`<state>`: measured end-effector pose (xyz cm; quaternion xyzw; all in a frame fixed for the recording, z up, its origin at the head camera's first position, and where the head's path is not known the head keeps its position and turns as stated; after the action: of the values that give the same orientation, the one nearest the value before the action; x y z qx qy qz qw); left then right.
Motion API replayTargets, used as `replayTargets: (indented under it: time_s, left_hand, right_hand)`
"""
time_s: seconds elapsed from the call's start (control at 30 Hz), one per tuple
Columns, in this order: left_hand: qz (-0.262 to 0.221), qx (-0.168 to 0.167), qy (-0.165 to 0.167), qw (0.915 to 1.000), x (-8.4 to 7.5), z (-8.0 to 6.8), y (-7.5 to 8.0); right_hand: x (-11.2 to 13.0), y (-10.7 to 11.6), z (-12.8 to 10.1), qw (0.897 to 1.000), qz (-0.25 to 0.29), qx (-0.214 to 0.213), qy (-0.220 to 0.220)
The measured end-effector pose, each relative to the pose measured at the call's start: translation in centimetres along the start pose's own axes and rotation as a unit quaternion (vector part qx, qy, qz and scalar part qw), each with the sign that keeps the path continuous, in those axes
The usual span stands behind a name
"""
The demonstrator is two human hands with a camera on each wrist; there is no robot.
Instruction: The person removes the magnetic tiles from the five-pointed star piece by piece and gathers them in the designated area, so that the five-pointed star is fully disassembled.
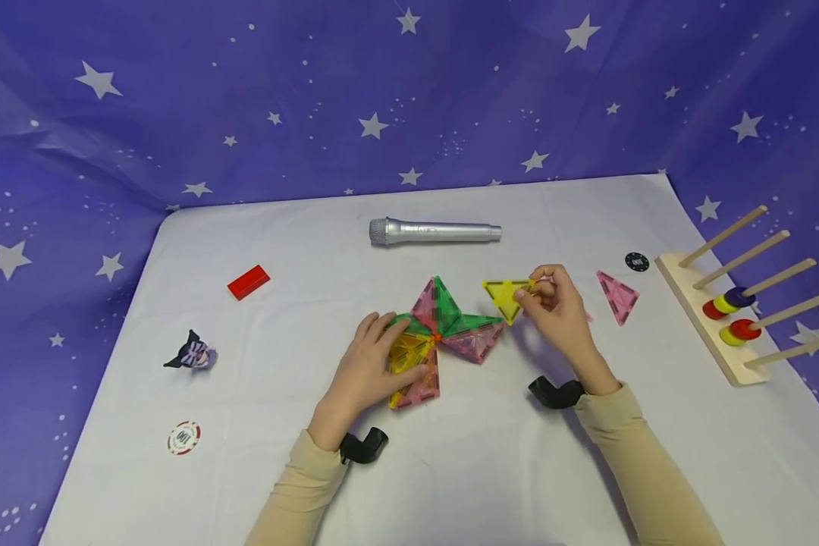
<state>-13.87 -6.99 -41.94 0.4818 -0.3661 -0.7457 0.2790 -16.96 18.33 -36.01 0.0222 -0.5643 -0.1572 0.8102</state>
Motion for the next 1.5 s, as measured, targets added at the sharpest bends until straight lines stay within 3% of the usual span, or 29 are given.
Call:
replayTargets:
  time_s: [0.1, 0.3, 0.47, 0.6, 0.8, 0.97, 1.1, 1.2, 1.33, 1.5]
  left_hand:
    - [0.002, 0.002, -0.002, 1.0, 0.0, 0.0, -0.1]
    - [0.004, 0.0, -0.009, 0.9999, 0.0, 0.0, -0.2]
    - [0.004, -0.001, -0.015, 0.9999, 0.0, 0.1, -0.2]
    - [0.006, 0.0, -0.022, 0.9997, 0.0, 0.1, -0.1]
    - [-0.003, 0.003, -0.024, 0.9997, 0.0, 0.1, 0.0]
    - [-0.011, 0.007, -0.02, 0.9997, 0.1, 0.1, 0.0]
    - [-0.016, 0.004, -0.022, 0.9996, 0.0, 0.1, 0.1]
    - [-0.019, 0.004, -0.02, 0.9996, 0.1, 0.1, 0.2]
    - [-0.019, 0.01, -0.015, 0.9996, 0.3, 0.0, 0.3]
    - [-0.027, 0.019, -0.013, 0.9994, 0.4, -0.1, 0.5]
  right_hand:
    - [-2.2, 0.6, 1.5, 0.998, -0.047, -0.012, -0.033]
    - [-7.1, 0.1, 2.9, 0.982, -0.158, 0.04, -0.092]
    - [-8.4, -0.7, 3.0, 0.964, -0.236, 0.075, -0.094]
    - [-8.5, -0.9, 3.0, 0.956, -0.265, 0.09, -0.091]
    - [-7.8, -1.0, 2.9, 0.962, -0.244, 0.089, -0.078]
    - [-5.6, -1.1, 1.9, 0.98, -0.175, 0.082, -0.043]
    - [-3.2, -2.1, -0.2, 0.987, -0.111, 0.111, -0.012]
    - [-1.8, -3.6, -2.5, 0.983, -0.085, 0.16, 0.0]
    - [-0.8, -5.9, -5.8, 0.968, -0.085, 0.234, 0.002]
    - [-1.1, -8.2, -8.6, 0.956, -0.081, 0.283, 0.001]
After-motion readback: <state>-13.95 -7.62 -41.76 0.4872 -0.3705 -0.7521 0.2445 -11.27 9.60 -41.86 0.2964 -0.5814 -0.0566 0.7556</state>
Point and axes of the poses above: each hand's wrist, its own z-axis towards the middle knuckle, its own y-axis out of the back of the hand, x = y × z, the point moved 6 cm from there along z, towards the middle knuckle, and after that the axes turned 13 degrees about -x, right-handed, at the moved point
